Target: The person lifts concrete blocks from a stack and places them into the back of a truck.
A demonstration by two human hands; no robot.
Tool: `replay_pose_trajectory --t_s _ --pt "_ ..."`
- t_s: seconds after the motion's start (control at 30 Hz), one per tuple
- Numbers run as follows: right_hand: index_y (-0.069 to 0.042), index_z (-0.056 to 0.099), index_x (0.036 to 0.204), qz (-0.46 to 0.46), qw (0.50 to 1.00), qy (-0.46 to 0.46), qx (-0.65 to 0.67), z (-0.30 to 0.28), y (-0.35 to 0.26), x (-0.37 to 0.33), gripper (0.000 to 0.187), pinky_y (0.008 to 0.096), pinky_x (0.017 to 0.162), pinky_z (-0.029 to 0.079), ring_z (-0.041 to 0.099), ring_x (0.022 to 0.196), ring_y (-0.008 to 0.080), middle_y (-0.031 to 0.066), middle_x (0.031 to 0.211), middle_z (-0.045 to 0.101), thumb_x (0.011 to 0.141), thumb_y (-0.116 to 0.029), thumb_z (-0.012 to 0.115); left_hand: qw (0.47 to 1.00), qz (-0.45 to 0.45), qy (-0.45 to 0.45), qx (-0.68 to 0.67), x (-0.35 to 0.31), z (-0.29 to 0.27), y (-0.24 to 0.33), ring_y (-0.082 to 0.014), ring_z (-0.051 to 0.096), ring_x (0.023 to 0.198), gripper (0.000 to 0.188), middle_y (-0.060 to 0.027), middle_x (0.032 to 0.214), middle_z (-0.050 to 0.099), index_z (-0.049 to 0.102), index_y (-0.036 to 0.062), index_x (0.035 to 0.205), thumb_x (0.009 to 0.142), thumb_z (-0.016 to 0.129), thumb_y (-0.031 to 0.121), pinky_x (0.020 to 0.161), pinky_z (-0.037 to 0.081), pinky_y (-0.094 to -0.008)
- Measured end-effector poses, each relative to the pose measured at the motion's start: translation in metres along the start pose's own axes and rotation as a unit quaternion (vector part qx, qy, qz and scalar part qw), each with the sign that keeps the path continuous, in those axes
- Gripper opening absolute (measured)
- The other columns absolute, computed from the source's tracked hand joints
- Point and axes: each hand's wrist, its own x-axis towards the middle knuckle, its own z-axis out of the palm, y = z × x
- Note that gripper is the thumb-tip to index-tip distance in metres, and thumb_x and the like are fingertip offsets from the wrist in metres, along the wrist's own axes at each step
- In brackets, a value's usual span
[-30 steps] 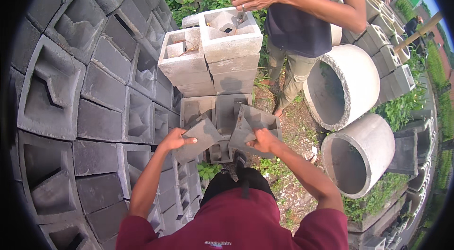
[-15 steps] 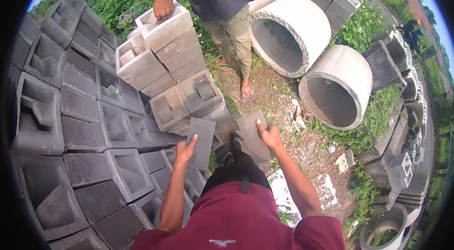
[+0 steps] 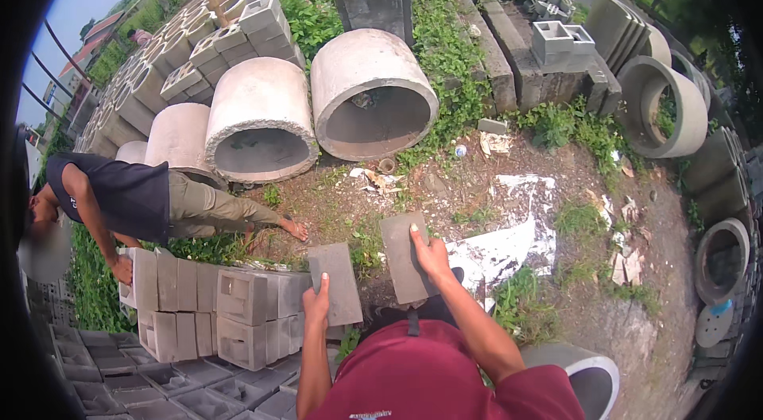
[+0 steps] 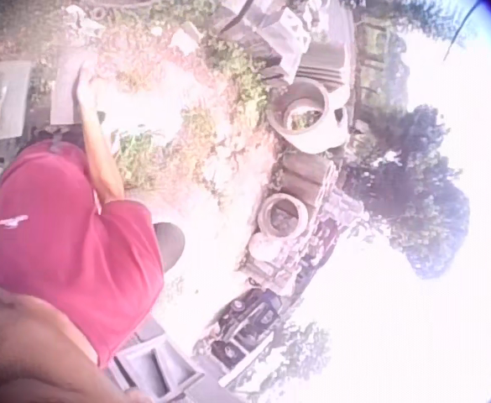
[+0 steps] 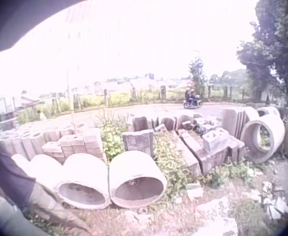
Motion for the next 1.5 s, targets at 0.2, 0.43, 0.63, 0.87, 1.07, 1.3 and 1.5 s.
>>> replay_pose_trajectory --t_s 0.2,0.43,0.63,0.87,1.07,1.3,1.5 --pt "0.012 0.067 0.085 0.009 0.987 0.163 0.003 -0.128 0.009 0.023 0.079 0.0439 0.074 0.051 0.068 0.08 0.037 0.0283 0.077 0.067 0.082 -0.067 0.059 0.98 0.059 -0.105 0.158 0.005 0.132 0.074 -0.0137 0.06 0.087 0.043 -0.0089 0.1 0.068 0.067 -0.0055 0.107 0.09 0.069 0.035 0.077 0.048 -0.031" --pt "0.008 0.069 0.084 0.053 0.935 0.342 0.073 -0.279 0.047 0.046 0.072 0.0404 0.065 0.049 0.064 0.069 0.0261 0.019 0.072 0.066 0.084 -0.064 0.061 0.947 0.104 -0.285 0.106 -0.012 0.319 0.131 -0.0151 0.062 0.09 0.042 -0.0089 0.101 0.069 0.067 -0.0043 0.108 0.092 0.067 0.034 0.078 0.049 -0.0326" --pt "0.006 0.071 0.088 0.106 0.882 0.431 0.159 -0.382 0.08 0.053 0.068 0.0377 0.065 0.051 0.065 0.069 0.022 0.0156 0.076 0.069 0.08 -0.061 0.067 0.887 0.118 -0.415 0.168 -0.074 0.474 0.192 -0.0169 0.064 0.088 0.048 -0.0107 0.1 0.069 0.064 -0.0057 0.112 0.091 0.068 0.037 0.078 0.051 -0.0331" --pt "0.009 0.067 0.1 0.091 0.836 0.483 0.245 -0.494 0.086 0.058 0.077 0.0377 0.071 0.055 0.07 0.075 0.0284 0.0208 0.085 0.071 0.066 -0.059 0.08 0.749 0.162 -0.603 0.222 -0.136 0.669 0.221 -0.0183 0.065 0.086 0.049 -0.013 0.101 0.068 0.062 -0.0073 0.111 0.084 0.076 0.03 0.078 0.052 -0.0334" --pt "0.006 0.067 0.103 0.174 0.837 0.491 0.167 -0.602 0.099 0.051 0.067 0.0362 0.074 0.055 0.07 0.08 0.0231 0.0172 0.093 0.071 0.064 -0.045 0.087 0.589 0.215 -0.697 0.349 -0.162 0.851 0.202 -0.021 0.07 0.08 0.049 -0.0155 0.093 0.072 0.067 -0.0063 0.104 0.071 0.085 0.026 0.076 0.055 -0.034" --pt "0.01 0.062 0.109 0.223 0.818 0.526 0.072 -0.716 0.124 0.006 0.08 0.0431 0.086 0.052 0.066 0.098 0.0376 0.0264 0.105 0.067 0.06 -0.049 0.086 0.382 0.418 -0.682 0.463 -0.3 0.993 0.228 -0.0261 0.071 0.081 0.056 -0.0186 0.091 0.072 0.068 -0.0074 0.099 0.066 0.086 0.034 0.077 0.055 -0.0377" --pt "0.005 0.067 0.104 0.271 0.765 0.574 0.11 -0.828 0.189 -0.029 0.073 0.0428 0.083 0.053 0.069 0.091 0.0346 0.0233 0.095 0.07 0.061 -0.051 0.085 0.352 0.33 -0.735 0.476 -0.432 1.109 0.185 -0.0237 0.071 0.076 0.052 -0.0152 0.086 0.073 0.069 -0.008 0.098 0.068 0.086 0.032 0.074 0.055 -0.0373"
